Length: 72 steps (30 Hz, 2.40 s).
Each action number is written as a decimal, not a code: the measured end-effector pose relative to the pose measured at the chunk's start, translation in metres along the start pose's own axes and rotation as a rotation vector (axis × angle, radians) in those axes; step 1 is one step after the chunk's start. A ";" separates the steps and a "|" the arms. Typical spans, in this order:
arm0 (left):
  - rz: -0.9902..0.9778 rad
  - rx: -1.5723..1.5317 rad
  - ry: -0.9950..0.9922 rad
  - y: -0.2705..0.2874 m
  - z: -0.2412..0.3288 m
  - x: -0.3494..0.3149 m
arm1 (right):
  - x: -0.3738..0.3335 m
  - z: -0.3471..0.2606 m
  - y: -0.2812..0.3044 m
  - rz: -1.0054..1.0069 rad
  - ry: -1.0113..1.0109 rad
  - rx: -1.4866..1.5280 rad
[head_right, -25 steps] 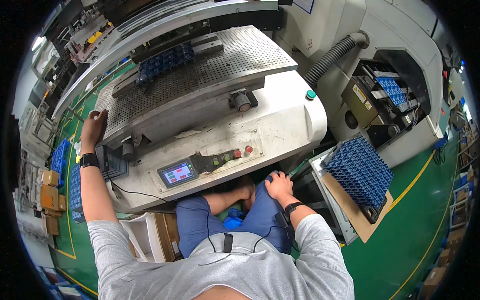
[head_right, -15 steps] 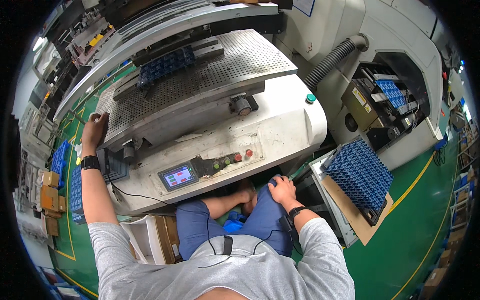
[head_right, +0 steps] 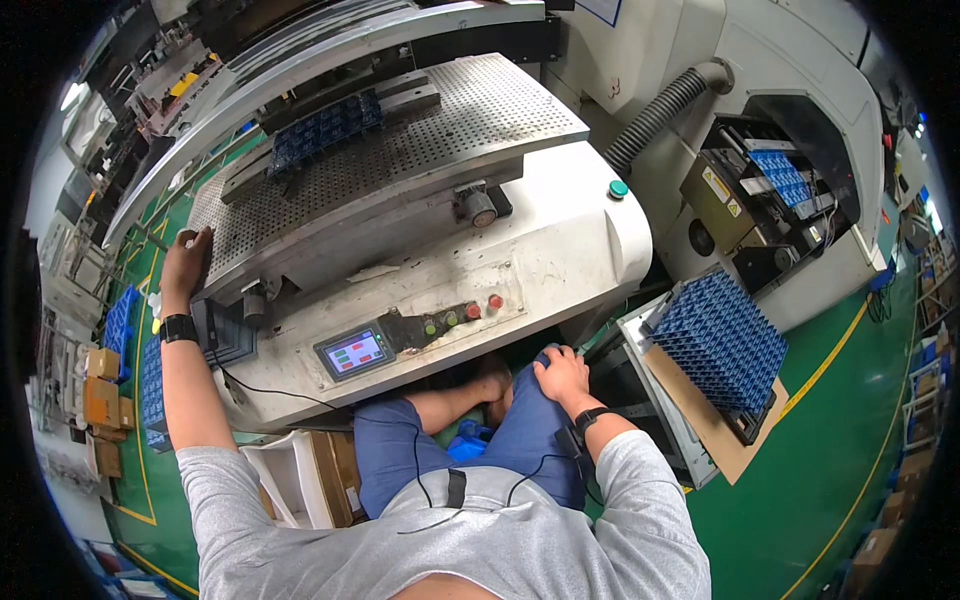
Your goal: The person picks up a circuit board from a stack, places it onto the machine bed, and presses buttons on the control panel. After the machine processes the board, the person removes it and places it onto a different stack, repeating the process.
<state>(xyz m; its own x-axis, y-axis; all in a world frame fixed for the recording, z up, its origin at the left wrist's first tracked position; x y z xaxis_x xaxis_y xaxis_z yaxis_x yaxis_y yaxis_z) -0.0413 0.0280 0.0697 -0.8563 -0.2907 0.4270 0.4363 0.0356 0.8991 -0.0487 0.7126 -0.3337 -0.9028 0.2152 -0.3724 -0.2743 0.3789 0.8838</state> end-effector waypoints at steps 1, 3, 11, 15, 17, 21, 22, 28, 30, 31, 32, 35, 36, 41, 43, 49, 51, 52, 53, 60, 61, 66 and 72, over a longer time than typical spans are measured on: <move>-0.013 0.010 -0.007 -0.001 0.001 -0.001 | -0.002 0.001 -0.002 -0.019 -0.021 -0.011; 0.001 0.021 -0.022 0.001 0.003 -0.001 | 0.001 -0.001 0.001 -0.012 -0.032 -0.039; -0.017 0.026 0.014 0.000 0.002 0.000 | 0.002 0.007 0.001 0.002 -0.006 0.014; -0.009 0.009 0.021 0.002 0.004 -0.002 | 0.003 -0.003 -0.004 0.031 0.013 -0.049; -0.009 0.019 0.007 0.003 0.006 -0.002 | 0.004 0.002 -0.002 -0.002 -0.020 -0.033; 0.007 0.021 0.008 0.002 0.003 -0.002 | 0.002 0.013 0.006 -0.016 -0.046 0.010; 0.004 0.017 0.007 0.001 0.002 -0.001 | 0.001 0.011 0.006 -0.016 -0.025 0.022; 0.001 0.014 -0.019 -0.003 -0.002 0.002 | 0.000 -0.004 -0.001 -0.002 -0.007 -0.035; 0.020 0.023 0.008 -0.001 -0.004 0.001 | 0.002 0.002 0.001 -0.013 -0.022 -0.028; 0.015 0.014 0.006 -0.001 -0.004 0.001 | 0.002 0.005 0.003 -0.013 -0.026 -0.027; 0.014 0.007 0.004 -0.001 -0.003 0.001 | 0.002 0.008 0.005 -0.009 -0.024 -0.009; 0.013 0.007 -0.002 -0.002 -0.002 0.001 | 0.001 0.010 0.005 -0.005 -0.014 0.019; 0.016 0.019 0.002 -0.001 -0.003 0.001 | 0.001 0.007 0.003 -0.005 -0.007 0.012; 0.000 0.001 -0.017 -0.002 0.000 0.000 | 0.000 -0.004 -0.001 0.001 -0.012 -0.041; 0.009 0.016 -0.024 0.000 0.001 0.001 | 0.001 0.002 0.003 -0.014 -0.033 -0.029; 0.015 0.013 -0.039 -0.002 -0.002 0.003 | 0.002 0.009 0.003 -0.025 -0.017 0.014; 0.004 -0.007 -0.026 -0.005 -0.005 0.003 | 0.002 0.001 -0.002 0.001 -0.002 -0.012; 0.002 0.001 -0.021 -0.005 -0.005 0.003 | 0.002 -0.002 -0.003 0.016 0.007 -0.024; 0.004 0.008 -0.017 -0.004 -0.005 0.002 | 0.002 -0.002 -0.005 0.007 -0.001 -0.030; 0.008 0.013 0.004 -0.001 -0.002 0.000 | 0.004 0.013 0.003 -0.020 -0.022 0.011; 0.008 0.006 0.002 -0.001 -0.003 0.001 | 0.004 0.013 0.001 -0.016 -0.024 0.009; 0.004 -0.020 -0.044 -0.005 -0.006 0.004 | 0.003 -0.001 -0.008 0.004 0.007 -0.033; 0.013 0.008 -0.013 -0.006 -0.008 0.003 | 0.005 0.014 0.003 -0.022 -0.032 0.003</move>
<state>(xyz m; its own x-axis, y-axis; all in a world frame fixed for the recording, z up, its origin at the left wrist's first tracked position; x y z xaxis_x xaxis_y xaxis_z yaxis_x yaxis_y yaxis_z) -0.0445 0.0187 0.0651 -0.8542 -0.2777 0.4396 0.4451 0.0464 0.8943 -0.0496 0.7272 -0.3368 -0.8855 0.2352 -0.4008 -0.2931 0.3866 0.8744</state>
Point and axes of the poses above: each hand's wrist, its own x-axis towards the middle knuckle, its own y-axis out of the back of the hand, z = x × y, the point moved 8 cm from there along x, towards the middle knuckle, and after that the axes turned 15 degrees about -y, right-handed, at the moved point
